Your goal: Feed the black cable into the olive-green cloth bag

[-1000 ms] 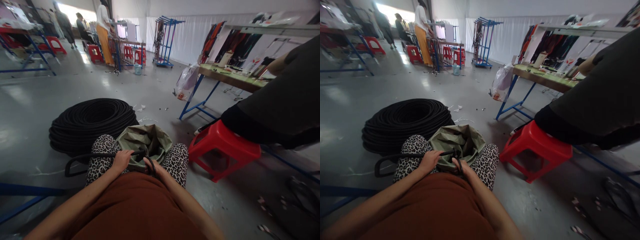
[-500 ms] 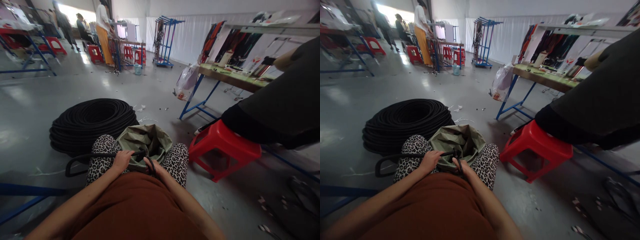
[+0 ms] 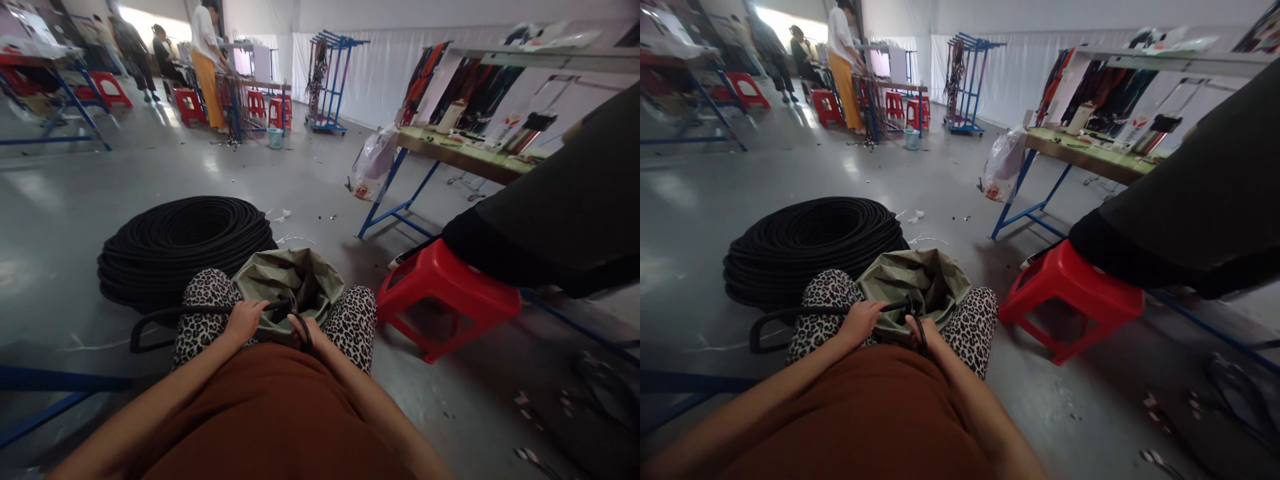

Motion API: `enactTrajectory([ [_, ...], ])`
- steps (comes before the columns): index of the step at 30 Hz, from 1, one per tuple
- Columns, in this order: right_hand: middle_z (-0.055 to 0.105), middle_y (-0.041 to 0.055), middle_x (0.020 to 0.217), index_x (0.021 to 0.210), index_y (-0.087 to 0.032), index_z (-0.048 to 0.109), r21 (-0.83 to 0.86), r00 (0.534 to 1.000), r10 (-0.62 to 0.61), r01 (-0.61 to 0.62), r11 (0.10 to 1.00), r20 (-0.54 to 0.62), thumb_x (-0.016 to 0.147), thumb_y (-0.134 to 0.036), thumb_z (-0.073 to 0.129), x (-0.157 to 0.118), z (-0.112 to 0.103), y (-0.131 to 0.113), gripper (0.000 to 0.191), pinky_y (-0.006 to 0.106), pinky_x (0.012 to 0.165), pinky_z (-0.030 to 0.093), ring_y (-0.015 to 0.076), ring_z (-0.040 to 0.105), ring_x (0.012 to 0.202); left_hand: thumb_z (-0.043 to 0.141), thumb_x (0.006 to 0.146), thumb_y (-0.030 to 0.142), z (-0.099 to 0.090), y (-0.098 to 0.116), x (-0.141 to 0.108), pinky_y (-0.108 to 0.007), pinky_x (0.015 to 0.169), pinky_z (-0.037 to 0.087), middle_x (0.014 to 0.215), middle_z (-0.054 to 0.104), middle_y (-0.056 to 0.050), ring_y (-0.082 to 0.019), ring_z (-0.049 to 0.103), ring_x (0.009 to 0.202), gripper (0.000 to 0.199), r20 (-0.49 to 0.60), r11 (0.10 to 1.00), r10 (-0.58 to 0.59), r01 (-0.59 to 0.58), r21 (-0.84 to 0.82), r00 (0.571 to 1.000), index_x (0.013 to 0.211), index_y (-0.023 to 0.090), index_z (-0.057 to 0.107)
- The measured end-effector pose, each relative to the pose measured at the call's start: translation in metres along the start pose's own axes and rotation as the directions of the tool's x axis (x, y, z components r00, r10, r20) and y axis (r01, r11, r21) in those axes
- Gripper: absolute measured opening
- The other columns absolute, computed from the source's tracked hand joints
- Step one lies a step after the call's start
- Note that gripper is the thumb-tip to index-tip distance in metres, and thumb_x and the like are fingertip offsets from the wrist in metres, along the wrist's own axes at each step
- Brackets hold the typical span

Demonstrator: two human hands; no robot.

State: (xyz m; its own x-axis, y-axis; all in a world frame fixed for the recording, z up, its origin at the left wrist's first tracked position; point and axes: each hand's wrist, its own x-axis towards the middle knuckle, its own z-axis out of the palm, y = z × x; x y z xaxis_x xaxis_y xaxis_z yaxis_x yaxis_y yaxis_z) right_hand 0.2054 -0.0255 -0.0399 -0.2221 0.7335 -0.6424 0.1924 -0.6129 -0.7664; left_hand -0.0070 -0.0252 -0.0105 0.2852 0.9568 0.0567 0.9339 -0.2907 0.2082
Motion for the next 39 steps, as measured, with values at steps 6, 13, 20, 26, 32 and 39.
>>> enactTrajectory([
  [6,0.047,-0.0008,0.042,0.065,-0.016,0.057,-0.093,0.997,0.001,-0.008,0.996,-0.075,0.090,-0.055,0.057,0.001,0.001,0.001,0.047,0.022,0.038,0.036,0.0117,0.046,0.037,0.046,0.090,0.017,0.002,0.001,0.003,-0.037,0.085,0.045,0.110,0.072,-0.010,-0.025,0.065,0.103,0.036,0.023,1.000,-0.009,0.009,0.008,1.000,0.120,0.020,0.066],
  [13,0.050,0.0026,0.045,0.061,-0.017,0.057,-0.184,0.997,0.023,-0.036,0.982,-0.072,0.092,-0.052,0.053,0.006,0.000,0.008,0.048,0.025,0.041,0.040,0.0157,0.051,0.040,0.048,0.089,0.017,-0.001,0.008,0.009,-0.035,0.083,0.044,0.107,0.073,-0.010,-0.023,0.065,0.101,0.035,0.070,1.000,-0.011,0.009,0.018,0.997,0.119,0.020,0.066],
  [20,0.050,0.0017,0.046,0.057,-0.018,0.051,-0.185,0.997,0.007,-0.020,0.983,-0.073,0.093,-0.050,0.052,0.016,-0.001,0.018,0.047,0.024,0.039,0.039,0.0141,0.048,0.037,0.050,0.089,0.017,-0.002,0.010,0.012,-0.034,0.082,0.043,0.105,0.073,-0.010,-0.023,0.066,0.100,0.034,0.100,0.999,-0.021,0.018,0.029,0.995,0.119,0.020,0.067],
  [26,0.050,0.0028,0.045,0.054,-0.018,0.050,-0.301,0.998,0.012,-0.028,0.953,-0.055,0.095,-0.046,0.049,0.014,-0.002,0.013,0.049,0.023,0.041,0.039,0.0148,0.050,0.039,0.048,0.090,0.016,-0.004,0.011,0.013,-0.035,0.084,0.043,0.108,0.073,-0.011,-0.024,0.065,0.102,0.036,0.137,0.999,-0.034,0.029,0.042,0.990,0.121,0.019,0.066],
  [32,0.049,0.0018,0.044,0.053,-0.018,0.050,-0.342,0.999,0.014,-0.029,0.939,-0.046,0.095,-0.044,0.050,0.010,-0.002,0.009,0.050,0.023,0.041,0.038,0.0140,0.049,0.037,0.046,0.090,0.017,-0.005,0.010,0.014,-0.036,0.083,0.043,0.107,0.073,-0.011,-0.023,0.065,0.101,0.036,0.156,0.998,-0.044,0.036,0.054,0.987,0.120,0.019,0.066],
  [39,0.046,0.0010,0.045,0.060,-0.018,0.053,-0.167,0.994,0.050,-0.066,0.984,-0.101,0.092,-0.051,0.055,0.015,-0.003,0.014,0.046,0.025,0.038,0.037,0.0139,0.045,0.035,0.046,0.090,0.016,0.000,0.007,0.015,-0.035,0.081,0.043,0.103,0.073,-0.011,-0.022,0.066,0.094,0.034,0.072,0.999,-0.046,0.046,0.004,0.996,0.115,0.020,0.068],
])
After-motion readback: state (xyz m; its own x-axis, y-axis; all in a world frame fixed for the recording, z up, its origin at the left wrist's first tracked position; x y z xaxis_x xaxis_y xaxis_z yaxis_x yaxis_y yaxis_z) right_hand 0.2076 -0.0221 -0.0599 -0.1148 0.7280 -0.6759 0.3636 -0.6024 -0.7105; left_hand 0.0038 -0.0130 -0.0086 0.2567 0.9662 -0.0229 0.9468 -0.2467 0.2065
